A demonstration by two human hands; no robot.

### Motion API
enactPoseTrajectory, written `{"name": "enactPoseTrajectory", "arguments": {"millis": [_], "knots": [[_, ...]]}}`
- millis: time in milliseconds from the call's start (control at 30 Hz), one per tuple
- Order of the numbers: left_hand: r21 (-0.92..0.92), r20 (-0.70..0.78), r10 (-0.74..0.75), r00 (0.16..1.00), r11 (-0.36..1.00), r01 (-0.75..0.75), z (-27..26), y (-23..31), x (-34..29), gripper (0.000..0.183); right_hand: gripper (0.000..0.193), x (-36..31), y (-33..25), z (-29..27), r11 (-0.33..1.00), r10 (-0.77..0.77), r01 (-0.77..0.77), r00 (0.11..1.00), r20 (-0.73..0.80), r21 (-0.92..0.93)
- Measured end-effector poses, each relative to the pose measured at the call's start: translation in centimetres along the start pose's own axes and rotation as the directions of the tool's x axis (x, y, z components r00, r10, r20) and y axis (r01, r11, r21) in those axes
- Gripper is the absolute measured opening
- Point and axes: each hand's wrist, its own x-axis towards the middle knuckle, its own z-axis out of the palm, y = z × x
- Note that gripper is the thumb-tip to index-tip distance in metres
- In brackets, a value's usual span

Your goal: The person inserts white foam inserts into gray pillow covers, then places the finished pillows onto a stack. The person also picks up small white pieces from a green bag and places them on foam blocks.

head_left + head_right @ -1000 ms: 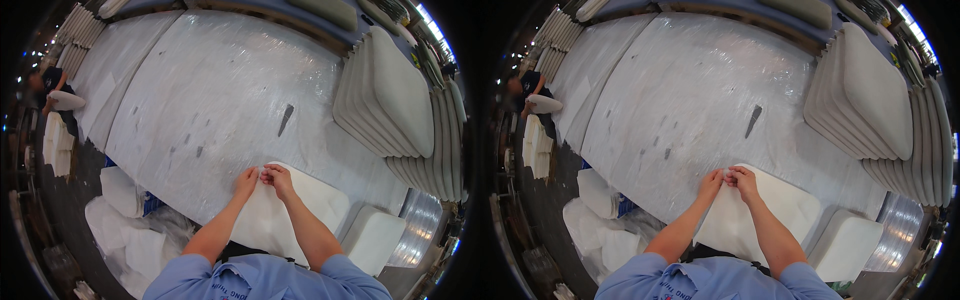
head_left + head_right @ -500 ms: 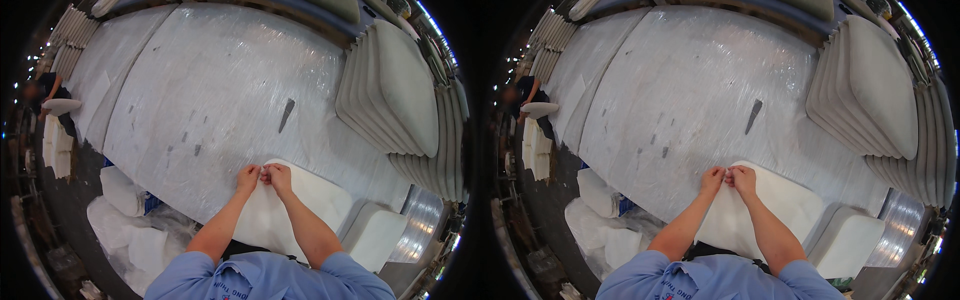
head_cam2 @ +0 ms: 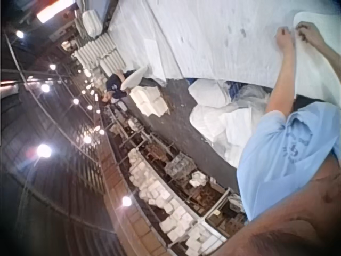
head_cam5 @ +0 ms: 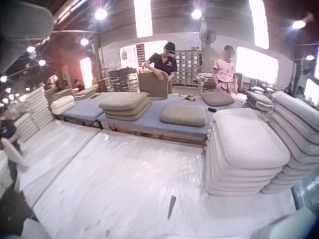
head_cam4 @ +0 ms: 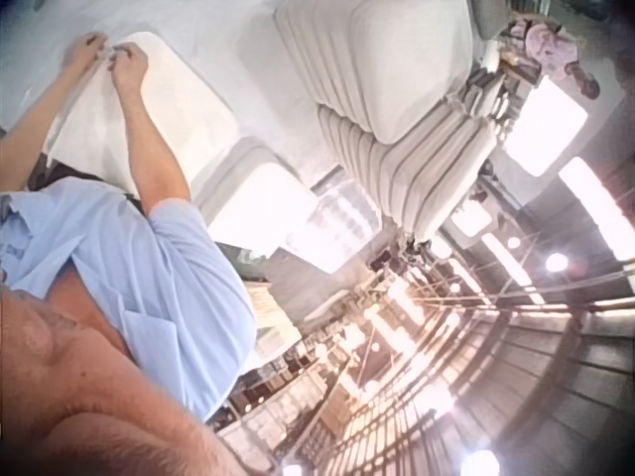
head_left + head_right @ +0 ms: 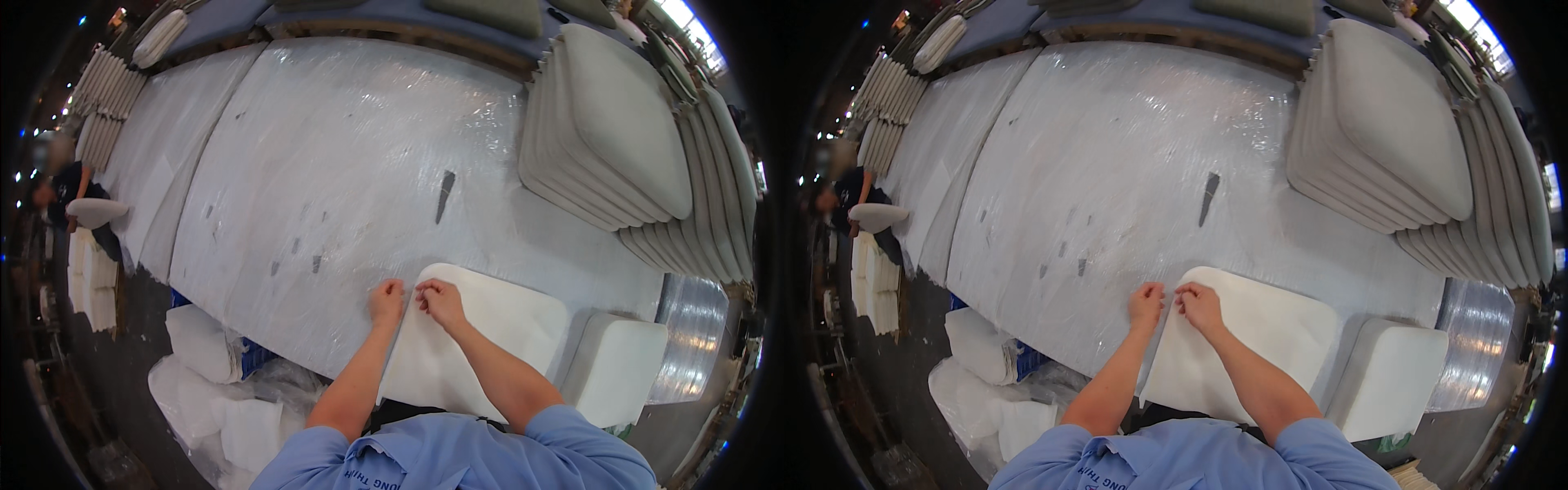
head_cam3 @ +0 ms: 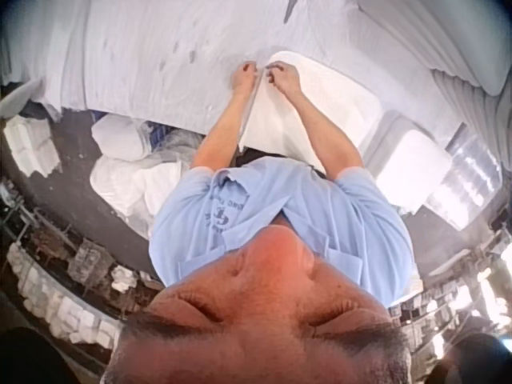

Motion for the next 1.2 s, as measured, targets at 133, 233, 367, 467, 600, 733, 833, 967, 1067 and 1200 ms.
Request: {"name": "enactPoseTrajectory", "arguments": {"millis": [133, 233, 367, 467, 600, 733, 833, 967, 1067, 1200], "knots": [[0.096, 0.131, 0.149, 0.980, 0.982, -0.162, 0.1, 1.6, -2.7, 0.021, 0.025, -5.4, 1.4, -1.6, 0.985, 0.076, -0.077, 0.997, 0.009, 0.154], [0.222, 0.572, 0.076, 0.817, 0.944, -0.243, 0.9, 2.8, -6.7, 0.022, 0.029, -8.7, 3.3, -2.8, 0.970, -0.243, 0.240, 0.962, -0.123, -0.034], [0.117, 0.715, -0.280, 0.640, 0.951, 0.285, 1.3, 4.0, -9.3, 0.027, 0.028, -11.7, 4.2, -4.7, 0.827, -0.478, 0.418, 0.875, -0.079, -0.376], [0.284, 0.752, -0.394, 0.529, 0.917, 0.279, 2.1, 5.4, -10.6, 0.026, 0.021, -13.4, 5.0, -6.6, 0.808, -0.477, 0.400, 0.875, -0.083, -0.432], [0.438, 0.755, 0.136, 0.641, 0.623, -0.648, 3.7, 6.2, -10.7, 0.040, 0.016, -16.8, 6.2, -8.7, 0.920, -0.299, 0.207, 0.920, -0.255, -0.332], [0.514, 0.647, 0.518, 0.560, 0.247, -0.822, 6.8, 5.7, -8.7, 0.062, 0.017, -22.4, 9.6, -12.1, 0.943, -0.201, 0.090, 0.922, -0.331, -0.321], [0.607, 0.659, 0.529, 0.535, 0.047, -0.793, 8.7, 3.9, -6.1, 0.066, 0.020, -27.1, 12.4, -13.0, 0.939, -0.146, 0.034, 0.940, -0.307, -0.342], [0.583, 0.688, 0.541, 0.484, -0.015, -0.812, 8.9, 1.9, -6.2, 0.067, 0.031, -34.8, 16.2, -14.2, 0.954, 0.078, -0.178, 0.924, -0.374, -0.241], [0.615, 0.691, 0.461, 0.557, 0.031, -0.788, 8.6, 3.4, -8.5, 0.067, 0.032, -39.8, 20.0, -16.5, 0.947, 0.139, -0.255, 0.874, -0.466, -0.194], [0.644, 0.694, 0.411, 0.591, 0.013, -0.765, 8.3, 5.1, -11.0, 0.066, 0.025, -45.9, 26.0, -22.7, 0.912, 0.239, -0.396, 0.724, -0.647, -0.107]]}}
